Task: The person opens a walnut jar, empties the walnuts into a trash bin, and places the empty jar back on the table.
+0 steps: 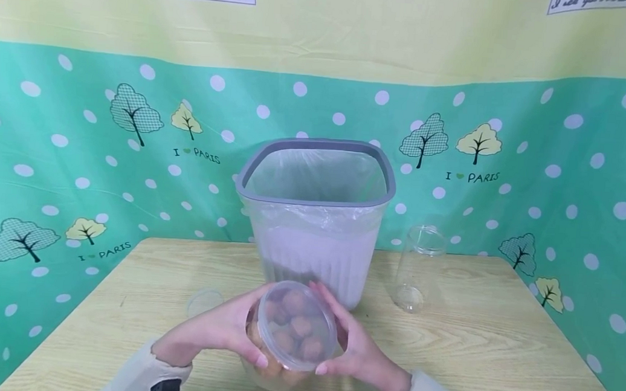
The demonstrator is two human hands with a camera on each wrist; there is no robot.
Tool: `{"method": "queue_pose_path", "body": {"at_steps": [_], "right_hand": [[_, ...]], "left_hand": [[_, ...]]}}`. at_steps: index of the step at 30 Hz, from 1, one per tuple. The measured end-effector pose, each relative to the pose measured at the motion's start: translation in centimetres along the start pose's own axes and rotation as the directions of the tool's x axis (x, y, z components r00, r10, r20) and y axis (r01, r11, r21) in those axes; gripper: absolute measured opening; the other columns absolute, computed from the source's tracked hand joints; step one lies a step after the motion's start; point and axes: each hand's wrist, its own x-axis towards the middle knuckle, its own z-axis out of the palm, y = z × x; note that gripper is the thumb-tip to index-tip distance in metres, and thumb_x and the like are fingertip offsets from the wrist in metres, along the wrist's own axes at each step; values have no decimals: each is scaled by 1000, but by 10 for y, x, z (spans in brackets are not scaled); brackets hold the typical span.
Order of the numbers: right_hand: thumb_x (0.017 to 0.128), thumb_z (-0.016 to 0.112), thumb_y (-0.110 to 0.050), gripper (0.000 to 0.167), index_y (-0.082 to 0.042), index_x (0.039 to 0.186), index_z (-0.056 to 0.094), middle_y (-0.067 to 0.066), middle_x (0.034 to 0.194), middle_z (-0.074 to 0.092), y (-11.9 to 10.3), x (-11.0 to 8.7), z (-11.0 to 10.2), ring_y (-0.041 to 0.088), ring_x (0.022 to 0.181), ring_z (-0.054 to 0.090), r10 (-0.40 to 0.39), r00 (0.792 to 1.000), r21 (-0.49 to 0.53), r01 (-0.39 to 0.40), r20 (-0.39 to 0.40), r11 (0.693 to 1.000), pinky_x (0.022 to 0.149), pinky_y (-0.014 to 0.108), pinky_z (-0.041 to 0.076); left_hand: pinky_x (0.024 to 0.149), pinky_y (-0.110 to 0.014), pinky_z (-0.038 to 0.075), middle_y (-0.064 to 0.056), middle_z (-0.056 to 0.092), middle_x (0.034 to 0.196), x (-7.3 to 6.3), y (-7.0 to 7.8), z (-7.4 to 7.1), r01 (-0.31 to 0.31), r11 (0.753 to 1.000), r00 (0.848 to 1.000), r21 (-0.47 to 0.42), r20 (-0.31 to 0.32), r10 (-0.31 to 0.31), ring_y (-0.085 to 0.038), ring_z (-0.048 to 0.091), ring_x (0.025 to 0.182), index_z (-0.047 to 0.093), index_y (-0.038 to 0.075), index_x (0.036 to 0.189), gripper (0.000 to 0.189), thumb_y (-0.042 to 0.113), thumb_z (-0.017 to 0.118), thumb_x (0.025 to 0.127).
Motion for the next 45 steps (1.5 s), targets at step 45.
{"method": "queue_pose_path", "body": {"at_steps": [45], "right_hand": [[77, 71, -1, 99, 4, 148, 3, 23, 155, 10, -21, 8, 70, 36, 140, 6, 366, 659, -12, -494, -658, 869, 99, 4, 20]], "left_hand": [[100, -44, 39, 6, 46, 131, 1, 5, 18, 116, 930, 937, 348, -348, 13, -13, 47, 117, 34, 15, 141, 112, 42, 91, 49]]}}
